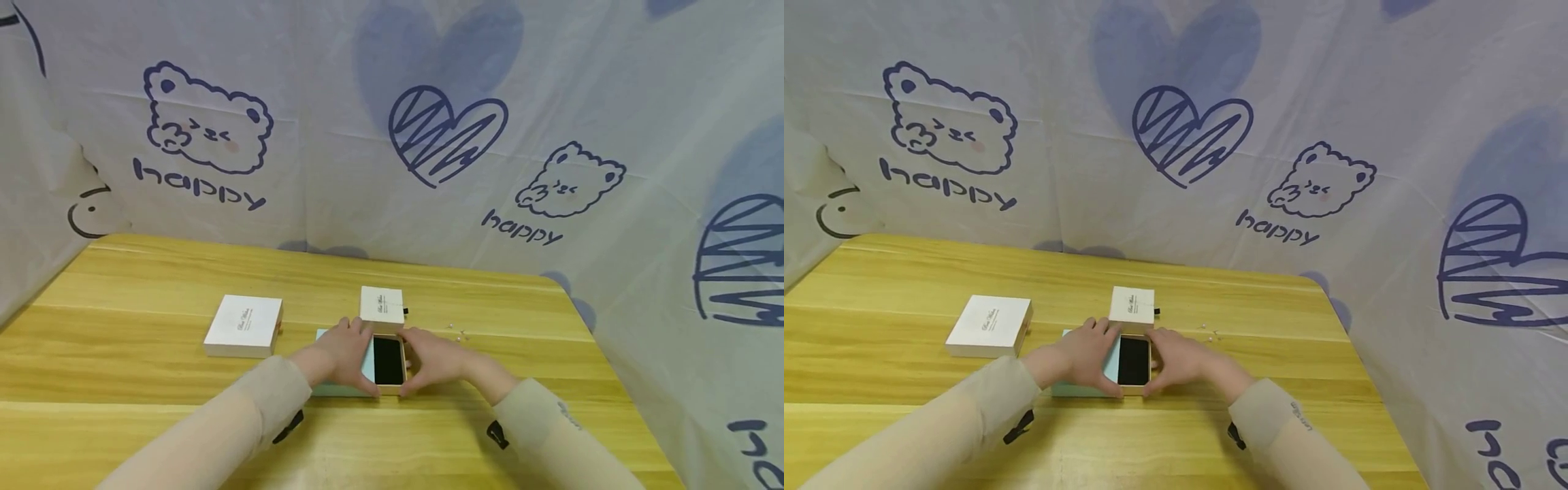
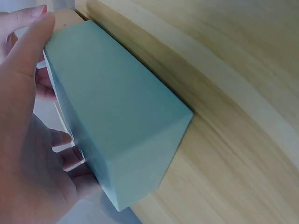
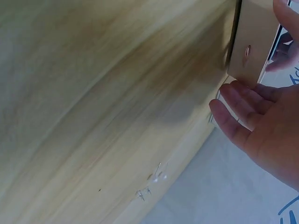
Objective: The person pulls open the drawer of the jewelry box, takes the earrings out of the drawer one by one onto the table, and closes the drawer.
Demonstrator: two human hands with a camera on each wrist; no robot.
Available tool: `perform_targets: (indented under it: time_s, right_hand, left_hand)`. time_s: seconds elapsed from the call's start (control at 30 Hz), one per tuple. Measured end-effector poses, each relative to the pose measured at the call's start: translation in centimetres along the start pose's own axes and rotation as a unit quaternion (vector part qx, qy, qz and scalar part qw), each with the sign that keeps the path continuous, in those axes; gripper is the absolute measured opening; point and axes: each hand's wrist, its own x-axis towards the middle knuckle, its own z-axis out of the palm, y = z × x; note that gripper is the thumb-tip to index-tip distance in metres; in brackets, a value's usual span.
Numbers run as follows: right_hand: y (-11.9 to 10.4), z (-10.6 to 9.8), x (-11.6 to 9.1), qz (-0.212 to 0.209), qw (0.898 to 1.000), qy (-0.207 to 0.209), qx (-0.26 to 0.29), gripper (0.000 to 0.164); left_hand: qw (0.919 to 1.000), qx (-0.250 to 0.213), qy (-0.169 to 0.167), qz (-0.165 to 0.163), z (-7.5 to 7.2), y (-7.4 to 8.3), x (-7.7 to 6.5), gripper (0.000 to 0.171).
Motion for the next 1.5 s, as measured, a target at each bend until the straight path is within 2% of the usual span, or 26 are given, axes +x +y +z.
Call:
perform_targets:
  time_s: [0.13, 0.23, 0.37, 0.57, 0.7, 0.8, 0.97, 1.2, 1.5]
  right_hand:
    - [-0.2, 0.1, 0.1, 0.016, 1.0, -0.007, -0.007, 0.098]
    - [-0.3, 0.1, 0.2, 0.027, 1.0, -0.008, -0.009, 0.098]
    - [-0.3, 0.2, 0.2, 0.04, 0.999, -0.01, -0.011, 0.1]
    - [-0.4, 0.0, 0.1, 0.049, 0.999, -0.01, -0.008, 0.102]
    - [-0.5, 0.0, 0.1, 0.046, 0.999, -0.012, 0.01, 0.102]
    - [-0.6, 0.0, 0.2, 0.043, 0.998, -0.018, 0.036, 0.101]
    - [-0.6, 0.1, 0.3, 0.042, 0.998, -0.02, 0.053, 0.102]
    - [-0.6, 0.2, 0.4, 0.042, 0.998, -0.018, 0.047, 0.1]
    - [-1.0, 0.3, 1.0, 0.016, 0.997, -0.015, 0.076, 0.096]
  left_hand:
    - [0.9995, -0.029, -0.014, 0.002, -0.1, -0.6, -0.4, 0.119]
    - [0.9996, -0.021, -0.021, 0.0, -0.2, -1.1, -0.8, 0.118]
    - [0.9996, -0.013, -0.024, -0.007, -0.7, -2.2, -1.6, 0.109]
    - [0.9964, -0.072, -0.034, -0.026, -1.4, -3.1, -2.4, 0.1]
    - [0.9917, -0.117, -0.041, -0.034, -1.5, -3.2, -2.3, 0.099]
    - [0.9893, -0.13, -0.052, -0.041, -1.5, -3.1, -2.0, 0.098]
    - [0.9874, -0.132, -0.069, -0.054, -1.8, -3.0, -1.7, 0.096]
    - [0.987, -0.126, -0.077, -0.064, -2.0, -2.9, -1.7, 0.094]
    - [0.9852, -0.135, -0.081, -0.067, -2.2, -2.7, -1.7, 0.094]
